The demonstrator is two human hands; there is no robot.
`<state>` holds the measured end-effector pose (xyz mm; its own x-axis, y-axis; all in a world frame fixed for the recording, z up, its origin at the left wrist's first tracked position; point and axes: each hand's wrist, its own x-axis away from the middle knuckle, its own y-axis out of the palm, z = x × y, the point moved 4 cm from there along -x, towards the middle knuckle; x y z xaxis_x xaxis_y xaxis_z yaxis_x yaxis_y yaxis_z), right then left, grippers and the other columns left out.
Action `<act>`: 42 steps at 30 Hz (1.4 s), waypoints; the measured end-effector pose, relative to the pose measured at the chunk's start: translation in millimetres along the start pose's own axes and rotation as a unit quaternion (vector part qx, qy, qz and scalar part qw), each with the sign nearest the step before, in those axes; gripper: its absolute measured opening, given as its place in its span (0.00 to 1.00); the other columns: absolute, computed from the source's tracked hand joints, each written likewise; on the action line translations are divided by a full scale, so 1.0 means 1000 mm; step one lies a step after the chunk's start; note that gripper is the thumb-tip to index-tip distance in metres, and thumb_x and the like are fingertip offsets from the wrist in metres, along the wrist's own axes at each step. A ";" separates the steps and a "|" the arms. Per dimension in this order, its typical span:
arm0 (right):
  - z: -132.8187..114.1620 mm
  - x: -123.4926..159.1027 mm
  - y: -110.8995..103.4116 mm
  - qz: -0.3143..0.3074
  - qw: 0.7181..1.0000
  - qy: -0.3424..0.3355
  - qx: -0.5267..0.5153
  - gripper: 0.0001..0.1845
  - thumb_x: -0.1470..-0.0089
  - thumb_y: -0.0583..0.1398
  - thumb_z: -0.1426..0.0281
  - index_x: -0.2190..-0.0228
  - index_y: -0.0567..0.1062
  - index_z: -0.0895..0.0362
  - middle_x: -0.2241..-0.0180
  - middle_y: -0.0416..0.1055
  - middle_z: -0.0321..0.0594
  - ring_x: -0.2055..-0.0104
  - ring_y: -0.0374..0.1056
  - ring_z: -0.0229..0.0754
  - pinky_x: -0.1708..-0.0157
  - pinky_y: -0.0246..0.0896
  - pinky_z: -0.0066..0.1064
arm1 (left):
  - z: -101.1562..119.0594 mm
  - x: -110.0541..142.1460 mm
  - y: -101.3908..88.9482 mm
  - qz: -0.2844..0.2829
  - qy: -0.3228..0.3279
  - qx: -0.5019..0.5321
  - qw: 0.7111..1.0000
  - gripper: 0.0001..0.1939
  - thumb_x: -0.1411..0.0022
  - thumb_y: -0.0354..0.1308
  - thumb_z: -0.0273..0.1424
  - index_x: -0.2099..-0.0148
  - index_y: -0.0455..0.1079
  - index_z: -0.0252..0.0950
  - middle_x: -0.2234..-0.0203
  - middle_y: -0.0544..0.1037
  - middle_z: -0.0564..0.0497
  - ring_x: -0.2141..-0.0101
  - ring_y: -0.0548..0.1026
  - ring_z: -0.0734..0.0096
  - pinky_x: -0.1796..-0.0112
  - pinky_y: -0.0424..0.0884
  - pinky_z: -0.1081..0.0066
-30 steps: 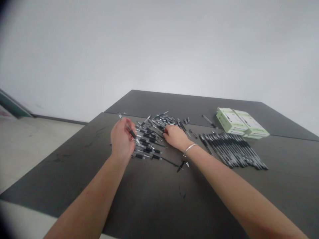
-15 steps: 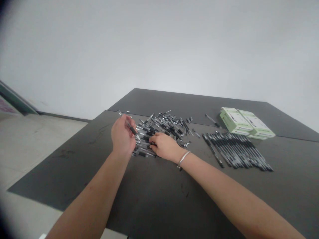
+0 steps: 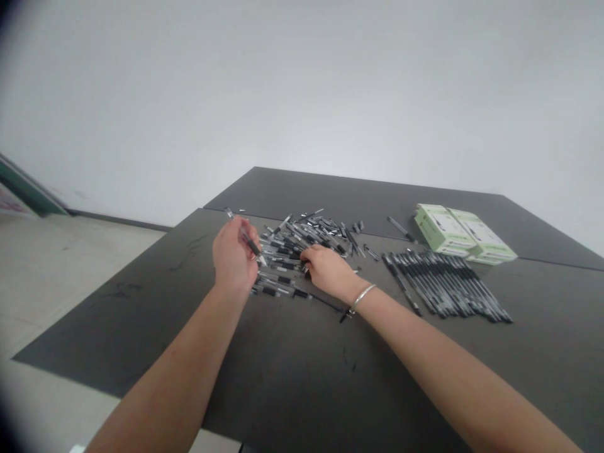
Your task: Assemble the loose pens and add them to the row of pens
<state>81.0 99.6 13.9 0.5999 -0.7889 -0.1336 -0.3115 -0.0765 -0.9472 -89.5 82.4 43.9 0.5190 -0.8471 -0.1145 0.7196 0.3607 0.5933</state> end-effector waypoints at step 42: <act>-0.070 0.008 0.021 0.010 0.989 -0.147 -0.032 0.18 0.43 0.59 0.63 0.53 0.73 0.59 0.58 0.70 0.47 0.53 0.64 0.46 0.54 0.60 0.36 | 0.010 -0.010 -0.004 0.028 -0.007 0.046 0.999 0.09 0.45 0.58 0.34 0.73 0.63 0.35 0.86 0.64 0.58 0.87 0.59 0.82 0.86 0.49 0.78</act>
<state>27.8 49.1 13.2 0.7783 -0.5807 -0.2390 -0.3651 -0.1089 -0.9246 -102.1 86.0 50.8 0.5501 -0.8323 -0.0686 0.6441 0.3706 0.6692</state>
